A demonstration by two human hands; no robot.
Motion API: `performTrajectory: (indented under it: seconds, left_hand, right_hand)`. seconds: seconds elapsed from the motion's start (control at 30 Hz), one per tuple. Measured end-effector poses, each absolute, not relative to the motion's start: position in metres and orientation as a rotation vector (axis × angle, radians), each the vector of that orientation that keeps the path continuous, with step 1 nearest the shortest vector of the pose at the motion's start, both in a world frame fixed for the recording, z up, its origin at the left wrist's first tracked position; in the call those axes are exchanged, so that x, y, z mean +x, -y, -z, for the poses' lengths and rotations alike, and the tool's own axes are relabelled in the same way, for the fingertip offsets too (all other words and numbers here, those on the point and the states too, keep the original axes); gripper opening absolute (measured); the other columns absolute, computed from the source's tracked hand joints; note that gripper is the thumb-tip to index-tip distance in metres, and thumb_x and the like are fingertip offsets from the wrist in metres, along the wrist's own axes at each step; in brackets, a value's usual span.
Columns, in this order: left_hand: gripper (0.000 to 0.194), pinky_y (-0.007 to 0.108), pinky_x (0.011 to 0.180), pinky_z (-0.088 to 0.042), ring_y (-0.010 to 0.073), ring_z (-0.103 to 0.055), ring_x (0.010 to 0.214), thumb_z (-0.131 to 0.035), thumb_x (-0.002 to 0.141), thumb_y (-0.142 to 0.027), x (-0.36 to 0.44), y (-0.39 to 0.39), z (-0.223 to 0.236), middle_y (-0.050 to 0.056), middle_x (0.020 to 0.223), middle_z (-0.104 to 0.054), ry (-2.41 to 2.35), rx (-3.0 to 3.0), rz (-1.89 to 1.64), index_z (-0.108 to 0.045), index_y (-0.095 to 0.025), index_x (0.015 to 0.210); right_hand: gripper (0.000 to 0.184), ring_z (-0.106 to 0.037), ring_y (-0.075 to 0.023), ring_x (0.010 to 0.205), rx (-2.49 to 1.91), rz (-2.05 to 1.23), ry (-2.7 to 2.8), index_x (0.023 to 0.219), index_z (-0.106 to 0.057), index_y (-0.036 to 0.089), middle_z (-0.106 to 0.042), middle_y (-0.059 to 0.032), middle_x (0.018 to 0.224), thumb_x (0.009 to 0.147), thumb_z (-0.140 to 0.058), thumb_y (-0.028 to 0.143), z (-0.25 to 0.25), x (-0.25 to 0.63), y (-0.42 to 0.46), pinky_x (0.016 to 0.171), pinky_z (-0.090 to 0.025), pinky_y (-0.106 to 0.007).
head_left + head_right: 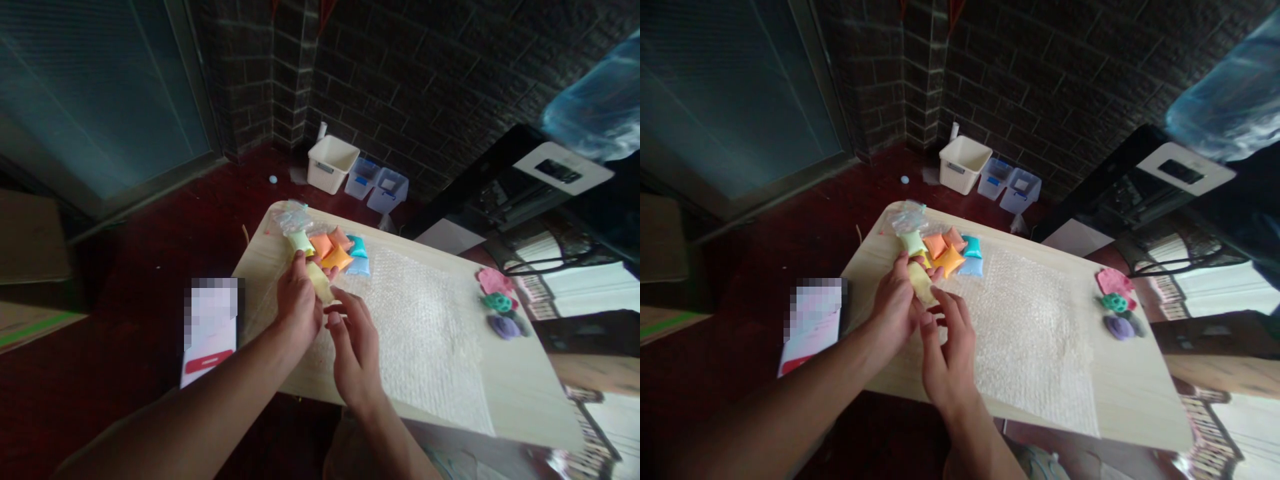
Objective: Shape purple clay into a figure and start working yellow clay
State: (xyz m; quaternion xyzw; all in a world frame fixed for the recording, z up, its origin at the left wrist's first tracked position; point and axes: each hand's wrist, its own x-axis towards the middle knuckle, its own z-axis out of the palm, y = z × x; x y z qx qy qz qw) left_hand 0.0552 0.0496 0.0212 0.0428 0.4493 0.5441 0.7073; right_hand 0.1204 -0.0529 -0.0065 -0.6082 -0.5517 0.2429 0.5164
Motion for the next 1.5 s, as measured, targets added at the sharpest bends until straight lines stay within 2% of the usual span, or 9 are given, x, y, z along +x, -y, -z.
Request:
performTrajectory:
  seconds: [0.13,0.27,0.43,0.7,0.83,0.97,1.2,1.37,1.5]
  left_hand:
    - [0.011,0.027,0.064,-0.058,0.018,-0.072,0.069,-0.065,0.089,-0.031,0.053,-0.052,-0.015,0.0,0.071,-0.066,-0.916,0.109,-1.145,-0.063,-0.02,0.088]
    - [0.004,0.025,0.061,-0.057,0.0159,-0.068,0.061,-0.061,0.085,-0.023,0.052,-0.055,-0.015,-0.001,0.065,-0.061,-0.959,0.079,-1.129,-0.059,-0.021,0.082]
    - [0.012,0.027,0.065,-0.059,0.014,-0.064,0.055,-0.059,0.089,-0.024,0.053,-0.058,-0.011,-0.002,0.064,-0.061,-1.013,0.14,-1.196,-0.057,-0.021,0.077]
    - [0.015,0.027,0.063,-0.056,0.017,-0.07,0.064,-0.065,0.087,-0.035,0.056,-0.051,-0.006,-0.001,0.07,-0.065,-0.986,0.273,-1.244,-0.063,-0.02,0.088]
    - [0.025,0.024,0.059,-0.054,0.0151,-0.069,0.062,-0.071,0.088,-0.043,0.056,-0.05,-0.009,-0.001,0.07,-0.065,-1.025,0.252,-1.273,-0.064,-0.019,0.086]
    - [0.037,0.025,0.058,-0.052,0.016,-0.067,0.061,-0.077,0.083,-0.05,0.053,-0.053,-0.005,-0.001,0.065,-0.062,-1.077,0.308,-1.201,-0.058,-0.02,0.075]
    - [0.029,0.028,0.069,-0.056,0.0204,-0.073,0.078,-0.081,0.082,-0.044,0.054,-0.049,-0.003,0.006,0.085,-0.076,-1.066,0.513,-1.303,-0.067,-0.019,0.081]
    - [0.031,0.025,0.055,-0.046,0.0166,-0.065,0.064,-0.077,0.088,-0.051,0.054,-0.041,-0.007,0.003,0.082,-0.074,-1.123,0.628,-1.318,-0.065,-0.022,0.087]
    - [0.03,0.025,0.064,-0.05,0.0179,-0.069,0.075,-0.074,0.093,-0.05,0.056,-0.033,-0.011,0.004,0.086,-0.075,-1.068,0.81,-1.373,-0.067,-0.022,0.088]
  right_hand:
    - [0.045,-0.071,-0.0281,0.116,-1.428,-0.708,1.348,0.152,-0.057,0.034,-0.063,-0.0122,0.144,0.109,-0.051,0.046,0.007,0.123,0.052,0.088,-0.067,-0.046]
    - [0.047,-0.064,-0.0321,0.129,-1.488,-0.612,1.507,0.155,-0.055,0.032,-0.056,-0.0136,0.151,0.109,-0.052,0.043,0.006,0.125,0.054,0.095,-0.065,-0.052]
    - [0.049,-0.066,-0.0316,0.125,-1.551,-0.517,1.629,0.157,-0.052,0.029,-0.053,-0.0148,0.152,0.109,-0.052,0.041,0.004,0.125,0.055,0.101,-0.062,-0.056]
    - [0.058,-0.046,-0.0336,0.153,-1.569,-0.615,1.694,0.168,-0.033,0.032,-0.045,-0.0125,0.165,0.113,-0.04,0.047,0.002,0.131,0.053,0.123,-0.046,-0.06]
    - [0.056,-0.053,-0.0312,0.147,-1.508,-0.686,1.638,0.164,-0.043,0.031,-0.05,-0.0119,0.159,0.113,-0.038,0.052,0.0,0.133,0.051,0.123,-0.047,-0.055]
    - [0.056,-0.064,-0.0316,0.132,-1.567,-0.725,1.718,0.161,-0.046,0.033,-0.047,-0.0126,0.16,0.111,-0.039,0.057,-0.006,0.129,0.051,0.111,-0.057,-0.056]
    - [0.067,-0.043,-0.0389,0.153,-1.661,-0.573,1.754,0.169,-0.029,0.025,-0.045,-0.0164,0.165,0.11,-0.041,0.053,-0.001,0.128,0.053,0.12,-0.044,-0.066]
    - [0.057,-0.059,-0.0324,0.141,-1.423,-0.93,1.248,0.162,-0.044,0.031,-0.056,-0.0112,0.16,0.112,-0.031,0.057,0.014,0.124,0.05,0.11,-0.056,-0.056]
    - [0.053,-0.069,-0.035,0.129,-1.195,-1.167,0.741,0.141,-0.066,0.024,-0.066,-0.0147,0.151,0.108,-0.042,0.058,0.018,0.122,0.038,0.103,-0.059,-0.057]
